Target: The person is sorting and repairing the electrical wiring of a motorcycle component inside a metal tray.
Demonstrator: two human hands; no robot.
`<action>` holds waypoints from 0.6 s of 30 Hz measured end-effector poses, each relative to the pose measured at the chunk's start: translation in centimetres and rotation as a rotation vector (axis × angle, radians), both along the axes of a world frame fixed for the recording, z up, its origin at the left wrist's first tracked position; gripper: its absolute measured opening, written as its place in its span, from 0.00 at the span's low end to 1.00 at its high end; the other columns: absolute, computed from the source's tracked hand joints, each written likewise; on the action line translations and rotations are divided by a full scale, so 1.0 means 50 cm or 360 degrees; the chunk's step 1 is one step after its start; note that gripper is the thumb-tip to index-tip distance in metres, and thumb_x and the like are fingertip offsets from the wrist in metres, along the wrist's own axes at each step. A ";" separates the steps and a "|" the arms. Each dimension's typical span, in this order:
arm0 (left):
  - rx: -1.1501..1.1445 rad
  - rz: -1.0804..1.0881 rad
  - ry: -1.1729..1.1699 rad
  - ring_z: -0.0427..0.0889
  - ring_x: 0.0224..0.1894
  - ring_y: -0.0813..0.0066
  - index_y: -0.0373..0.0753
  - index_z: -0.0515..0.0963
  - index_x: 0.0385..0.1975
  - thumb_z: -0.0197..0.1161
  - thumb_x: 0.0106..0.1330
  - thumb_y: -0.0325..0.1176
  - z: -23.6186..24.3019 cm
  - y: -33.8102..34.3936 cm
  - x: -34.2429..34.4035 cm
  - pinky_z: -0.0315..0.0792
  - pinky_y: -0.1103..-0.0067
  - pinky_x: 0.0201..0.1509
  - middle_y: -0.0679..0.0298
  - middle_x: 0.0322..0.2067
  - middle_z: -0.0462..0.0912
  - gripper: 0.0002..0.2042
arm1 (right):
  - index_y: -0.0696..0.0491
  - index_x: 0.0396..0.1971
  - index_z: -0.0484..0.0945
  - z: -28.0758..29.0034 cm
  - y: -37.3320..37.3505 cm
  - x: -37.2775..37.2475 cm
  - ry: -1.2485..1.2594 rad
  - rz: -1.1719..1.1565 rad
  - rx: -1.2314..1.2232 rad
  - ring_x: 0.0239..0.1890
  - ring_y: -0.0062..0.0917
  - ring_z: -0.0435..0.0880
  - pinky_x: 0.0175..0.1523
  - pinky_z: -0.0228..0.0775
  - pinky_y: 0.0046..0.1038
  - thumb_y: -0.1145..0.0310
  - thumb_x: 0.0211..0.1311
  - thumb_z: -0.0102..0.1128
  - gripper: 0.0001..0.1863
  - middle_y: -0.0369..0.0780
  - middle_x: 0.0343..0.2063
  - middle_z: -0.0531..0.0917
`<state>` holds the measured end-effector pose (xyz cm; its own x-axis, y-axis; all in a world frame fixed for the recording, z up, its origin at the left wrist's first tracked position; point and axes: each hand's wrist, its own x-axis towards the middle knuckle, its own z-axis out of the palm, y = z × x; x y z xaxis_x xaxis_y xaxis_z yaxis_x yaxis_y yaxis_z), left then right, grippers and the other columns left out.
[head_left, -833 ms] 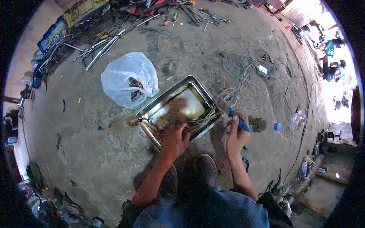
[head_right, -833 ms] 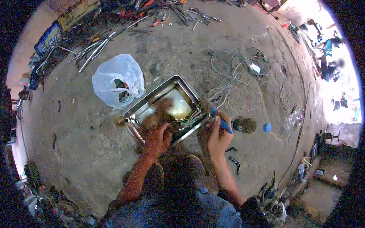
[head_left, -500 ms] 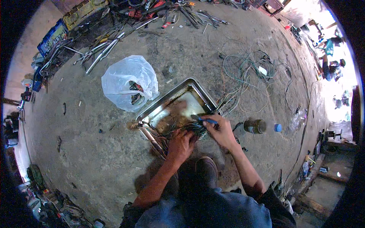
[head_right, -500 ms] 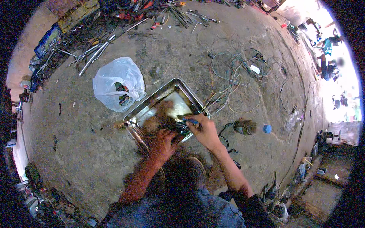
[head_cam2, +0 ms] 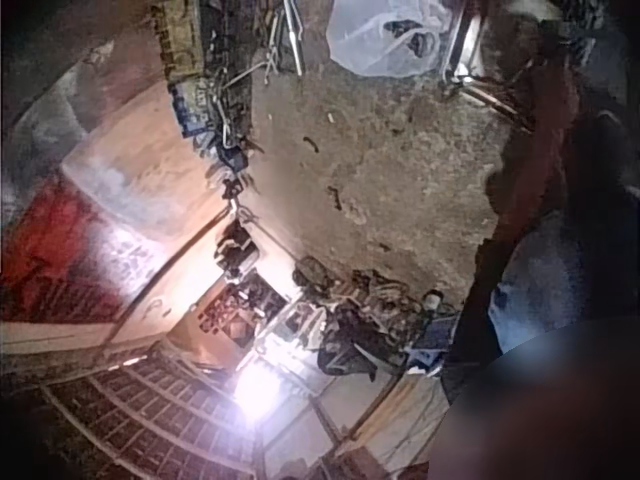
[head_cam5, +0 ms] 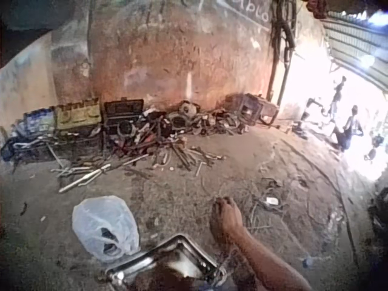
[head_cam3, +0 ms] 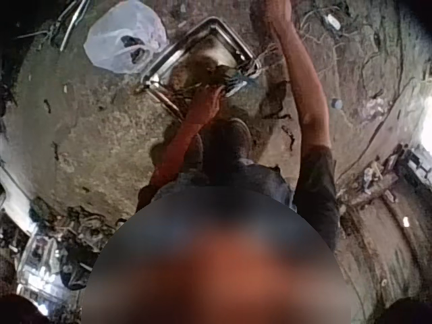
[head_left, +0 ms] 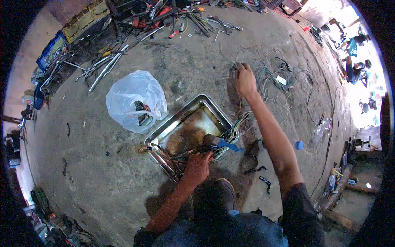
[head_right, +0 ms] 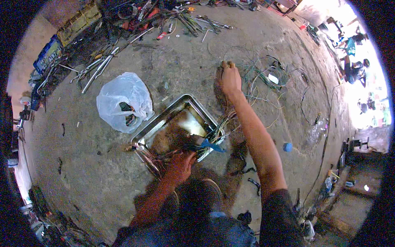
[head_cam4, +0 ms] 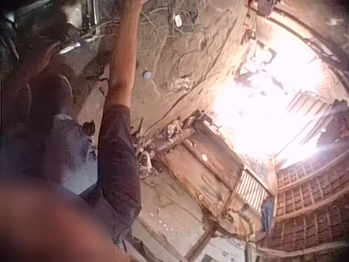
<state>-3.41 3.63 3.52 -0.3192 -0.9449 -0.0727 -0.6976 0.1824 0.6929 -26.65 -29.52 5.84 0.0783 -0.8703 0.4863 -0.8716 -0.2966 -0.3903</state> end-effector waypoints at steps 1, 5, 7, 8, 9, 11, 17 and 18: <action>0.0029 -0.0002 0.0071 0.82 0.46 0.42 0.37 0.77 0.58 0.60 0.68 0.29 -0.008 0.004 -0.002 0.72 0.53 0.56 0.46 0.42 0.86 0.18 | 0.55 0.55 0.79 -0.036 -0.048 -0.020 0.0352 -0.0051 0.0190 0.55 0.50 0.81 0.57 0.77 0.45 0.65 0.66 0.60 0.20 0.50 0.53 0.82; -0.0186 0.0118 0.0045 0.83 0.44 0.40 0.37 0.78 0.57 0.59 0.70 0.30 0.030 0.027 0.039 0.73 0.53 0.54 0.45 0.40 0.86 0.16 | 0.51 0.63 0.75 -0.084 -0.078 0.037 0.0889 -0.0040 0.0666 0.61 0.48 0.78 0.62 0.74 0.48 0.68 0.67 0.55 0.23 0.48 0.58 0.80; 0.0145 0.0080 0.0004 0.82 0.47 0.45 0.40 0.77 0.53 0.57 0.73 0.33 0.040 0.024 0.023 0.74 0.53 0.54 0.48 0.42 0.85 0.12 | 0.49 0.62 0.76 -0.107 -0.092 0.003 0.0892 -0.0045 0.0570 0.61 0.45 0.79 0.61 0.74 0.48 0.66 0.68 0.55 0.22 0.46 0.55 0.82; 0.0144 0.0082 0.0016 0.82 0.47 0.45 0.40 0.77 0.53 0.57 0.73 0.33 0.034 0.025 0.020 0.74 0.53 0.54 0.48 0.42 0.85 0.12 | 0.48 0.61 0.76 -0.105 -0.093 -0.003 0.1041 -0.0051 0.0531 0.60 0.44 0.80 0.62 0.73 0.49 0.66 0.68 0.56 0.22 0.45 0.54 0.83; 0.0064 0.0072 0.0011 0.83 0.46 0.45 0.39 0.77 0.53 0.58 0.74 0.34 0.024 0.025 0.021 0.74 0.54 0.52 0.48 0.41 0.85 0.12 | 0.47 0.61 0.77 -0.097 -0.091 0.003 0.1178 -0.0054 0.0487 0.60 0.43 0.81 0.62 0.72 0.49 0.65 0.68 0.56 0.21 0.44 0.53 0.83; -0.0028 0.0044 0.0023 0.83 0.44 0.44 0.39 0.77 0.52 0.59 0.74 0.35 0.010 0.027 0.016 0.75 0.56 0.50 0.48 0.40 0.85 0.12 | 0.47 0.58 0.78 -0.075 -0.082 0.000 0.1306 -0.0009 0.0405 0.59 0.42 0.82 0.62 0.71 0.50 0.65 0.67 0.57 0.20 0.43 0.51 0.84; -0.0052 0.0135 0.0312 0.82 0.44 0.42 0.35 0.76 0.52 0.62 0.74 0.42 0.013 0.021 0.014 0.74 0.55 0.50 0.48 0.39 0.85 0.17 | 0.50 0.46 0.81 0.155 0.013 -0.018 0.1187 0.0143 0.0320 0.53 0.42 0.85 0.62 0.71 0.48 0.65 0.65 0.61 0.12 0.41 0.48 0.85; -0.0059 0.0212 0.0265 0.82 0.44 0.42 0.35 0.76 0.51 0.62 0.74 0.43 0.017 0.024 0.028 0.74 0.54 0.50 0.47 0.39 0.85 0.18 | 0.51 0.47 0.81 0.233 0.060 -0.008 0.0893 0.0193 0.0450 0.51 0.43 0.85 0.59 0.73 0.47 0.64 0.66 0.61 0.13 0.43 0.48 0.85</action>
